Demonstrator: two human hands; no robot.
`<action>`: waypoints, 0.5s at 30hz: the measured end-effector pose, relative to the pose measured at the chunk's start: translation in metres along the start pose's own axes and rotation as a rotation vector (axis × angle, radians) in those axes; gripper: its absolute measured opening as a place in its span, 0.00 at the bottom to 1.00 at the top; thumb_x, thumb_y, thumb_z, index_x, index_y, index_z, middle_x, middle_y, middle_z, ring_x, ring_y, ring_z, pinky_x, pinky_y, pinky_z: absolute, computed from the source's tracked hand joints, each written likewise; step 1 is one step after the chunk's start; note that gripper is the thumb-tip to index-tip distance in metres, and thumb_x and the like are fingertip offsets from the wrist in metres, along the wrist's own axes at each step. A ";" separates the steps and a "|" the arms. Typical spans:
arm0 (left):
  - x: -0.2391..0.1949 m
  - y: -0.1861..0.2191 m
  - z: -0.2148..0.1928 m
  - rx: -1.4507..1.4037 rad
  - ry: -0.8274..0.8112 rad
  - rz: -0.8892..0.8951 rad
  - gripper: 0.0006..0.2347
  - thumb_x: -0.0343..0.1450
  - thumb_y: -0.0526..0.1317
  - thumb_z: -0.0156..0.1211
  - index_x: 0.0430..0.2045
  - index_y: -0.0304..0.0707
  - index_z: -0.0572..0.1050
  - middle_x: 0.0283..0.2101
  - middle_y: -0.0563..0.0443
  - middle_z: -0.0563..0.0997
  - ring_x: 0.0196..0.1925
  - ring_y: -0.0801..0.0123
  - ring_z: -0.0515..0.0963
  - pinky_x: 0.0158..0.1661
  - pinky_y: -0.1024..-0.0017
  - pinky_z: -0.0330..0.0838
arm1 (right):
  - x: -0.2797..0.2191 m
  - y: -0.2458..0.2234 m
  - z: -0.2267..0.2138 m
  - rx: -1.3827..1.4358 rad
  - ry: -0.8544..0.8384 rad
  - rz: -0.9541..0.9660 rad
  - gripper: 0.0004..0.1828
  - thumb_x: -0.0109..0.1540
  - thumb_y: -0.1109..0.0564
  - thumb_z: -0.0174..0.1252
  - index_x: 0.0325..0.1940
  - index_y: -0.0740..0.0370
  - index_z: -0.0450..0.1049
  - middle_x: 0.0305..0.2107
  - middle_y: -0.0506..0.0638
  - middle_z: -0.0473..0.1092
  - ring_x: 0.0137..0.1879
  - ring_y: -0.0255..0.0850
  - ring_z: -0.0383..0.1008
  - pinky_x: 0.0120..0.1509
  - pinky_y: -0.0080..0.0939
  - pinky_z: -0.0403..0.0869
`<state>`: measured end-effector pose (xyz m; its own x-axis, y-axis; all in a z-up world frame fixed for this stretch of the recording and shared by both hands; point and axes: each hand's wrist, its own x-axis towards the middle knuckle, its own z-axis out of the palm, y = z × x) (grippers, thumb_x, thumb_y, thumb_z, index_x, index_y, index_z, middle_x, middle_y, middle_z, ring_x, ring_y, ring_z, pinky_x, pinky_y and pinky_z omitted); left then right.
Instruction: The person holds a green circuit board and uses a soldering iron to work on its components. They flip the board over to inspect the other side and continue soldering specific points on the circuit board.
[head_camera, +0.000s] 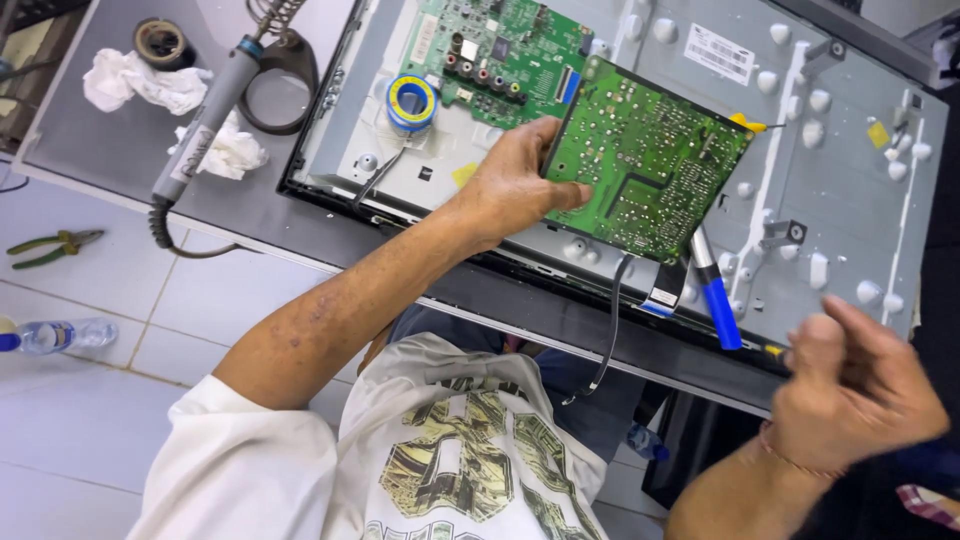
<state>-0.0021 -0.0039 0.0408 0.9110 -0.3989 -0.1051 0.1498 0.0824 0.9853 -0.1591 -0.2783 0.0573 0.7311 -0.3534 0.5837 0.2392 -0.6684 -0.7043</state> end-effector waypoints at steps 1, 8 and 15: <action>0.001 -0.002 0.000 -0.003 0.017 0.003 0.12 0.64 0.31 0.65 0.37 0.34 0.69 0.34 0.53 0.71 0.40 0.68 0.72 0.46 0.70 0.72 | -0.005 0.000 -0.016 0.009 -0.012 -0.008 0.07 0.74 0.68 0.62 0.53 0.80 0.75 0.29 0.61 0.68 0.31 0.44 0.69 0.36 0.36 0.68; 0.007 -0.012 -0.001 0.006 0.017 -0.040 0.38 0.62 0.31 0.67 0.64 0.20 0.48 0.70 0.29 0.53 0.71 0.45 0.56 0.67 0.57 0.51 | -0.047 -0.016 -0.046 1.026 -0.475 0.258 0.10 0.71 0.48 0.50 0.47 0.56 0.69 0.25 0.43 0.65 0.21 0.31 0.59 0.25 0.30 0.59; -0.001 0.001 -0.001 -0.063 -0.055 0.020 0.10 0.66 0.29 0.62 0.38 0.36 0.70 0.36 0.51 0.78 0.40 0.68 0.79 0.46 0.70 0.77 | -0.159 -0.039 0.022 1.409 -0.649 1.072 0.12 0.62 0.58 0.58 0.38 0.73 0.71 0.20 0.56 0.64 0.20 0.38 0.60 0.18 0.30 0.55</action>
<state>-0.0029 -0.0025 0.0419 0.8920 -0.4456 -0.0762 0.1570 0.1472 0.9766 -0.2708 -0.1815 -0.0167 0.9215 0.2931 -0.2547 -0.3882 0.7109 -0.5864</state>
